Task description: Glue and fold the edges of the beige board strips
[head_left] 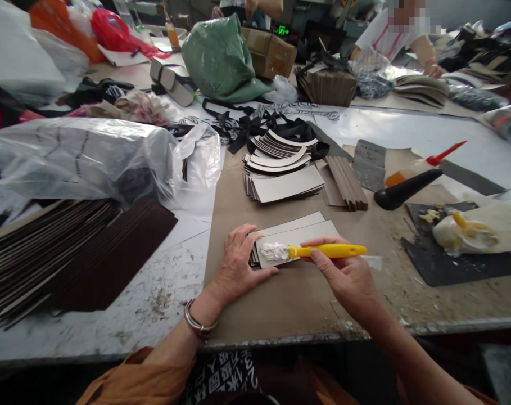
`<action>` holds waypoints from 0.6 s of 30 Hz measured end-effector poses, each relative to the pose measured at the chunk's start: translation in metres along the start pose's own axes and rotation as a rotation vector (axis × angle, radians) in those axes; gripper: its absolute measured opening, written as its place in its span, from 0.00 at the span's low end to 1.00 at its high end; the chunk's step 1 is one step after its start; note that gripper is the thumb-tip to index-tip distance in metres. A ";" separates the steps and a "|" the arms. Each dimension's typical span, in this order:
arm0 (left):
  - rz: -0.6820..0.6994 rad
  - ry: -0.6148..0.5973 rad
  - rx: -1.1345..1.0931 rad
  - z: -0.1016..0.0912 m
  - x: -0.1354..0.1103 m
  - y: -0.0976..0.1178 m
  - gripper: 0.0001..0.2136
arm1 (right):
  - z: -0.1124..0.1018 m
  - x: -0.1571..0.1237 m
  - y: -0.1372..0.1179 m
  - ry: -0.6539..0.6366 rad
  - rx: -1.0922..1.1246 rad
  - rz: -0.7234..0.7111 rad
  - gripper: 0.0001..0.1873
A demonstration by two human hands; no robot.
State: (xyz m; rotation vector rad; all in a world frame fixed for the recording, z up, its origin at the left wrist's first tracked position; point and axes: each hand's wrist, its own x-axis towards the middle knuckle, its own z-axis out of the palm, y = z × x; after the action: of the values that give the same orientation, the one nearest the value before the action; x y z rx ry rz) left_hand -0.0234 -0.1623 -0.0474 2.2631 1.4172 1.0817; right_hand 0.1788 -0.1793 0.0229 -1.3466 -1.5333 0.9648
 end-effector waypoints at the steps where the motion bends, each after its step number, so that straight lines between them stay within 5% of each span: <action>1: -0.001 0.001 -0.001 0.000 0.000 0.000 0.28 | -0.003 0.000 0.001 0.017 -0.021 0.011 0.12; 10: 0.011 -0.004 0.023 0.001 0.000 0.000 0.27 | -0.058 0.001 0.015 0.291 -0.314 0.022 0.15; 18: 0.123 0.041 0.117 -0.001 0.000 0.001 0.25 | -0.069 -0.002 0.011 0.363 -0.464 -0.047 0.13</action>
State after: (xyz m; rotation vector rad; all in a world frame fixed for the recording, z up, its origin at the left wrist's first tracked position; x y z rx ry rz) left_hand -0.0228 -0.1629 -0.0462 2.4525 1.4078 1.1145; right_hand 0.2476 -0.1792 0.0357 -1.6874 -1.5444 0.3099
